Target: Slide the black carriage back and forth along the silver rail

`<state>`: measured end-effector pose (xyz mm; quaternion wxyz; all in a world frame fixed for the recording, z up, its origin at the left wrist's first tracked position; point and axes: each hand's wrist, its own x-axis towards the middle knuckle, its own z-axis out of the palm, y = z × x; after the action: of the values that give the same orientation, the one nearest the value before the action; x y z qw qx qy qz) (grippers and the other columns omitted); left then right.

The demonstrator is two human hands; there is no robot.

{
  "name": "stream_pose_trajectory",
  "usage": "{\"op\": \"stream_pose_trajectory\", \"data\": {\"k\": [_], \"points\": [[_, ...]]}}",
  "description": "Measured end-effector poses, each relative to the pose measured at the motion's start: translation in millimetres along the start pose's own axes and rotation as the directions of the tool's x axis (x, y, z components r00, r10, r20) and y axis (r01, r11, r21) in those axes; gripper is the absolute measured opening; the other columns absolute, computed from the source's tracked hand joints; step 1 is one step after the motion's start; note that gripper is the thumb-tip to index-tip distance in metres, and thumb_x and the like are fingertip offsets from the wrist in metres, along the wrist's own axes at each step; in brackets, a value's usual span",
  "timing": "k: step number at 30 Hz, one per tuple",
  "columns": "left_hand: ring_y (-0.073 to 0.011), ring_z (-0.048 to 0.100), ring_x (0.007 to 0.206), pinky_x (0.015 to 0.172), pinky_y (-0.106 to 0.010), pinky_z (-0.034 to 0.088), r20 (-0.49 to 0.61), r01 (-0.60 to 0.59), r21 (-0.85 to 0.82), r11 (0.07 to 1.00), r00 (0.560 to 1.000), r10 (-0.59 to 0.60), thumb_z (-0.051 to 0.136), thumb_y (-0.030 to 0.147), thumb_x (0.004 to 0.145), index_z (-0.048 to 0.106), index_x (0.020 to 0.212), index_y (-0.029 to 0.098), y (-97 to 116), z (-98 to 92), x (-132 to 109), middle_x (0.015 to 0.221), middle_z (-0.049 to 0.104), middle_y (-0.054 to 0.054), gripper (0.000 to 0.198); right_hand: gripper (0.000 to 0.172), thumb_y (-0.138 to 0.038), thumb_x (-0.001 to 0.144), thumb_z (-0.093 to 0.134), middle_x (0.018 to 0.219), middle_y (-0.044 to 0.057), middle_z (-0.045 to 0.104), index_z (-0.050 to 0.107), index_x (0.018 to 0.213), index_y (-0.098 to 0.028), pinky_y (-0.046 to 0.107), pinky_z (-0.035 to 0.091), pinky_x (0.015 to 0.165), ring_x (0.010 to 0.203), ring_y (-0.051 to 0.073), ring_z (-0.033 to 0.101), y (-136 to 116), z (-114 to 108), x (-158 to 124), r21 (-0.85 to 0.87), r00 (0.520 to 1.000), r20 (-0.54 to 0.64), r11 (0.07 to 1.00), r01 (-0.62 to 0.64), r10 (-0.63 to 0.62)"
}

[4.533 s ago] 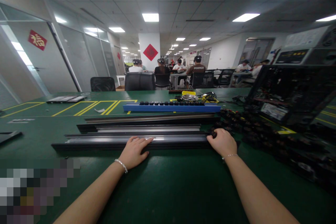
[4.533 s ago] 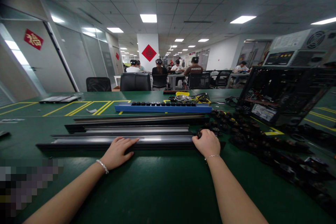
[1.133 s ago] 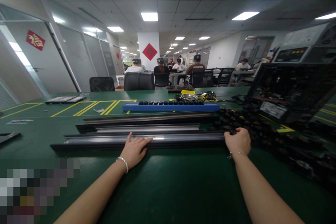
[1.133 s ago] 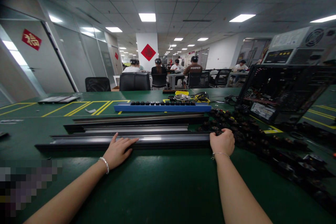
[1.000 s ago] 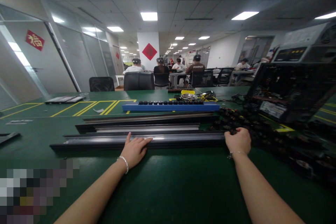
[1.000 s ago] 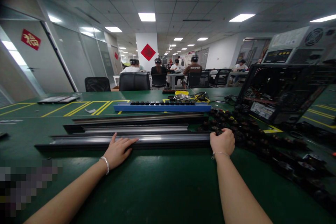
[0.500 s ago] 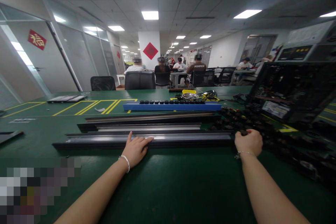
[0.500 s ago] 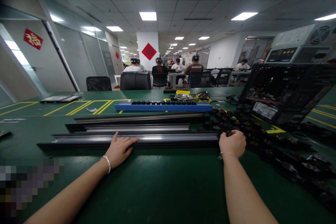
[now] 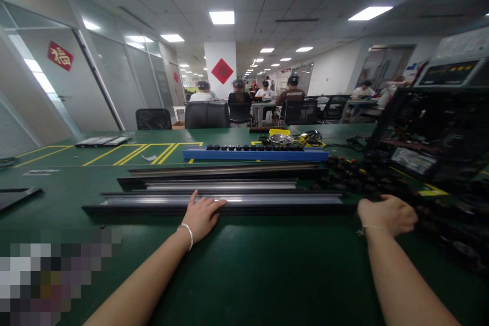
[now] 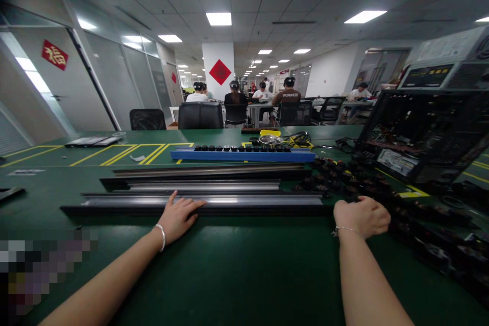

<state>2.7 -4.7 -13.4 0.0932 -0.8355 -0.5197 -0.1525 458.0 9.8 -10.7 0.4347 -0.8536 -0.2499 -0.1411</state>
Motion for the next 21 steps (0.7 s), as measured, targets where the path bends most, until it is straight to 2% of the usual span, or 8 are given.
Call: {"op": "stream_pose_trajectory", "data": {"k": [2,3,6,9,12,16,21], "points": [[-0.0179,0.055,0.089,0.106,-0.054,0.008,-0.008,0.007,-0.007,1.0,1.0,-0.007,0.048,0.022,0.078,0.049,0.118,0.036,-1,1.2,3,0.09,0.064,0.002,0.043,0.042,-0.024,0.064,0.053,0.118,0.023,0.047,0.054,0.104,-0.012,0.051,0.03,0.095,0.118,0.038,0.035,-11,-1,-4,0.024,0.985,-0.055,0.986,0.165,-0.163],[-0.0179,0.055,0.089,0.106,-0.054,0.009,-0.012,0.01,-0.012,1.0,1.0,-0.01,0.048,0.021,0.078,0.049,0.118,0.036,-2,2.0,4,0.09,0.064,0.002,0.043,0.042,-0.024,0.066,0.051,0.117,0.021,0.049,0.053,0.106,-0.012,0.047,0.029,0.097,0.117,0.035,0.037,-18,-1,-7,0.033,0.959,-0.071,0.96,0.277,-0.274],[-0.0181,0.055,0.089,0.106,-0.053,0.011,-0.02,0.021,-0.023,1.0,1.0,-0.021,0.049,0.021,0.077,0.051,0.115,0.036,-5,4.8,11,0.091,0.064,0.002,0.041,0.045,-0.022,0.068,0.048,0.118,0.018,0.048,0.047,0.112,-0.011,0.043,0.028,0.099,0.116,0.029,0.038,-49,5,-17,0.083,0.841,-0.01,0.838,0.54,-0.541],[-0.0182,0.055,0.09,0.106,-0.052,0.013,-0.019,0.029,-0.032,0.999,0.999,-0.03,0.051,0.02,0.076,0.054,0.112,0.035,-9,7.8,20,0.092,0.064,0.002,0.039,0.049,-0.022,0.069,0.047,0.12,0.016,0.048,0.043,0.117,-0.012,0.041,0.03,0.098,0.116,0.027,0.039,-87,22,-26,0.166,0.711,0.125,0.721,0.673,-0.692],[-0.0179,0.055,0.09,0.106,-0.052,0.012,-0.014,0.033,-0.046,0.998,0.999,-0.034,0.052,0.021,0.076,0.054,0.111,0.036,-13,9.9,28,0.092,0.064,0.003,0.038,0.05,-0.025,0.072,0.048,0.12,0.015,0.049,0.044,0.119,-0.01,0.039,0.031,0.098,0.114,0.026,0.041,-128,50,-29,0.237,0.594,0.215,0.632,0.738,-0.775],[-0.0174,0.054,0.091,0.107,-0.052,0.009,-0.008,0.041,-0.073,0.996,0.999,-0.042,0.054,0.024,0.077,0.055,0.109,0.037,-18,12.4,38,0.091,0.064,0.004,0.034,0.051,-0.028,0.072,0.051,0.121,0.014,0.051,0.045,0.12,-0.011,0.038,0.03,0.099,0.114,0.025,0.042,-182,94,-30,0.277,0.458,0.332,0.549,0.789,-0.825],[-0.0172,0.053,0.092,0.107,-0.051,0.008,0.001,0.083,-0.122,0.989,0.997,-0.084,0.058,0.025,0.075,0.056,0.107,0.04,-22,20.3,54,0.094,0.064,0.006,0.035,0.066,-0.038,0.067,0.061,0.124,0.016,0.049,0.043,0.124,-0.009,0.037,0.031,0.099,0.118,0.026,0.04,-241,148,-39,0.287,0.269,0.488,0.444,0.849,-0.83]]}}
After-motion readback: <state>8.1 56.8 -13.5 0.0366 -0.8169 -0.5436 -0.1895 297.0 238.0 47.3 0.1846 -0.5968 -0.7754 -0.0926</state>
